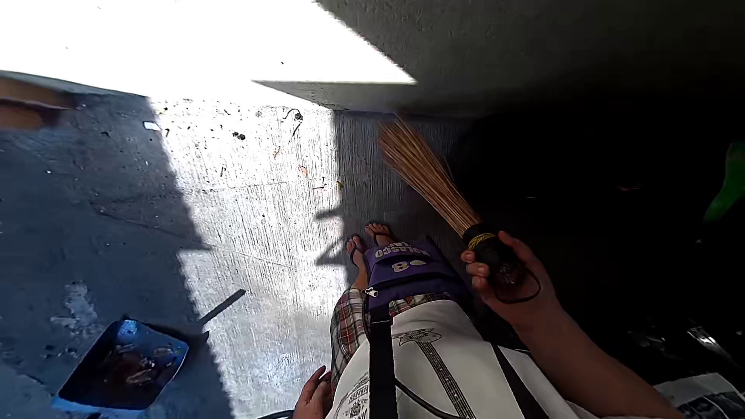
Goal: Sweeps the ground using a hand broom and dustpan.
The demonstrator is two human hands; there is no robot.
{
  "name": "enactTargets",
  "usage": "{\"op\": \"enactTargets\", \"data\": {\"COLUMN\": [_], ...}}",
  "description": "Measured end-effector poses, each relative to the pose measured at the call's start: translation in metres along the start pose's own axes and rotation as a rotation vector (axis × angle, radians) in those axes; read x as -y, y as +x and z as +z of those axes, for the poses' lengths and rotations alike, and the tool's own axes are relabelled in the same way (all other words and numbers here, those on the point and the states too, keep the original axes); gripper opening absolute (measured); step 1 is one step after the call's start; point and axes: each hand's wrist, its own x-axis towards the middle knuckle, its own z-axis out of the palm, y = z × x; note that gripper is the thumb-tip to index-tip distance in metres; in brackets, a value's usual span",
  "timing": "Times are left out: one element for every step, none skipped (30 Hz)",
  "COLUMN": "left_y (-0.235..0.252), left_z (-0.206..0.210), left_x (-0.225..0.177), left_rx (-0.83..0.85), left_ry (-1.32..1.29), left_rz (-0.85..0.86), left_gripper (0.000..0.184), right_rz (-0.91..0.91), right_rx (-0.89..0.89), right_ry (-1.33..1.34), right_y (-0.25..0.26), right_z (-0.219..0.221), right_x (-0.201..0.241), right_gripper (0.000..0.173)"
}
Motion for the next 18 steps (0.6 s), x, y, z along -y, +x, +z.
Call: {"op": "enactTargets", "data": {"left_y": [-0.016,-0.024,-0.024,-0.019,-0.018,-0.023,-0.033,-0.040,-0.045,-0.050,-0.054,-0.058,-0.065,-0.070,-0.065,-0.053,-0.030,-0.018], "left_z": [0.011,0.017,0.015,0.011,0.012,0.020,0.029,0.037,0.043,0.048,0.054,0.062,0.066,0.069,0.071,0.074,0.092,0.107], "left_x": [-0.021,-0.026,-0.008,0.023,0.043,0.046,0.034,0.029,0.031,0.036,0.039,0.039,0.037,0.041,0.060,0.108,0.188,0.231], "left_rx": [-0.021,-0.041,-0.043,-0.042,-0.044,-0.063,-0.085,-0.115,-0.138,-0.152,-0.162,-0.177,-0.192,-0.188,-0.145,-0.089,-0.152,-0.147], "left_ry": [0.003,-0.001,-0.017,-0.039,-0.063,-0.083,-0.102,-0.108,-0.110,-0.115,-0.127,-0.148,-0.173,-0.207,-0.251,-0.290,-0.305,-0.329], "left_rz": [-0.071,-0.107,-0.069,-0.009,0.013,-0.015,-0.068,-0.103,-0.113,-0.116,-0.123,-0.144,-0.188,-0.239,-0.258,-0.168,0.113,0.096], "left_gripper": [0.044,0.044,0.044,0.044,0.044,0.044,0.042,0.042,0.042,0.042,0.041,0.041,0.040,0.040,0.041,0.042,0.042,0.042], "right_rz": [-0.068,-0.105,-0.119,-0.107,-0.057,0.016,0.080,0.137,0.174,0.192,0.194,0.182,0.170,0.166,0.167,0.152,0.135,0.118], "right_rx": [-0.101,-0.202,-0.284,-0.342,-0.358,-0.345,-0.312,-0.257,-0.184,-0.114,-0.059,-0.028,-0.009,0.006,0.023,0.019,-0.012,-0.069], "right_ry": [-0.129,-0.264,-0.376,-0.451,-0.515,-0.579,-0.636,-0.686,-0.725,-0.739,-0.732,-0.715,-0.691,-0.673,-0.667,-0.650,-0.615,-0.584], "right_y": [0.023,0.053,0.087,0.122,0.153,0.177,0.195,0.207,0.213,0.216,0.216,0.210,0.198,0.180,0.158,0.135,0.111,0.091], "right_z": [0.000,-0.001,-0.003,-0.004,0.000,0.010,0.027,0.045,0.061,0.075,0.085,0.094,0.096,0.091,0.085,0.079,0.073,0.069], "right_x": [-0.001,-0.004,-0.010,-0.018,-0.028,-0.042,-0.058,-0.076,-0.092,-0.106,-0.115,-0.120,-0.121,-0.119,-0.115,-0.111,-0.109,-0.108], "right_gripper": [0.047,0.046,0.043,0.040,0.038,0.038,0.037,0.035,0.034,0.033,0.033,0.032,0.032,0.033,0.035,0.038,0.040,0.040]}}
